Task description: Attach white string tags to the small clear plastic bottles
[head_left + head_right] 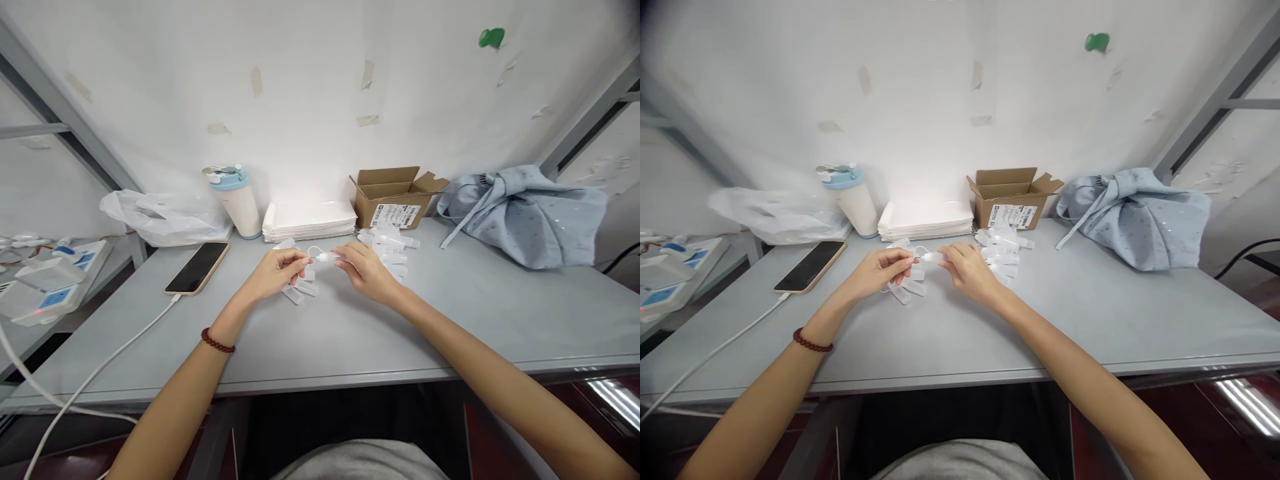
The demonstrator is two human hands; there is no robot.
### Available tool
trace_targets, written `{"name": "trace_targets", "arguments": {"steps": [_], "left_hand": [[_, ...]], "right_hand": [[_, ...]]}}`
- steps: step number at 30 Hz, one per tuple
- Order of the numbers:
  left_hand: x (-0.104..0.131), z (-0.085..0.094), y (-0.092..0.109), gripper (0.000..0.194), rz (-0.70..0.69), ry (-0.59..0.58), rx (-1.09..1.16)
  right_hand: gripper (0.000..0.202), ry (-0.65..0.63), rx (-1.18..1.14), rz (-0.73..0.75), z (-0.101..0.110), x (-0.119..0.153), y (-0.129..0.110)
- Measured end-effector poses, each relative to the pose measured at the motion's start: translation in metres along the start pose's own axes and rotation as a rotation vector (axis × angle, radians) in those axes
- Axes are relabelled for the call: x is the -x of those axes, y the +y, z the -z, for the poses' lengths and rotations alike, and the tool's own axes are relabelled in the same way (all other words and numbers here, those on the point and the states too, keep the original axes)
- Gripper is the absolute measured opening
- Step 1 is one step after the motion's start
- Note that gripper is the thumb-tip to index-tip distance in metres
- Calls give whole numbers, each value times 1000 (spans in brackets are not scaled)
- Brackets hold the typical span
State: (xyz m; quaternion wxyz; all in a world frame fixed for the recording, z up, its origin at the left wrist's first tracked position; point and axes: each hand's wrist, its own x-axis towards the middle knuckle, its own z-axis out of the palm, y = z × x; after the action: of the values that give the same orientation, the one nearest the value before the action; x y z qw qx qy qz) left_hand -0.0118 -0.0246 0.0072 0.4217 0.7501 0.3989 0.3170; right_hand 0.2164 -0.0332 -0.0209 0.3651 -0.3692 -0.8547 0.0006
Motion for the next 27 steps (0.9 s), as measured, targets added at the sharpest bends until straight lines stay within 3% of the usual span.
{"name": "trace_targets", "arguments": {"steps": [27], "left_hand": [[0, -1, 1, 29, 7, -1, 16]], "right_hand": [[19, 25, -4, 15, 1, -1, -1]]}}
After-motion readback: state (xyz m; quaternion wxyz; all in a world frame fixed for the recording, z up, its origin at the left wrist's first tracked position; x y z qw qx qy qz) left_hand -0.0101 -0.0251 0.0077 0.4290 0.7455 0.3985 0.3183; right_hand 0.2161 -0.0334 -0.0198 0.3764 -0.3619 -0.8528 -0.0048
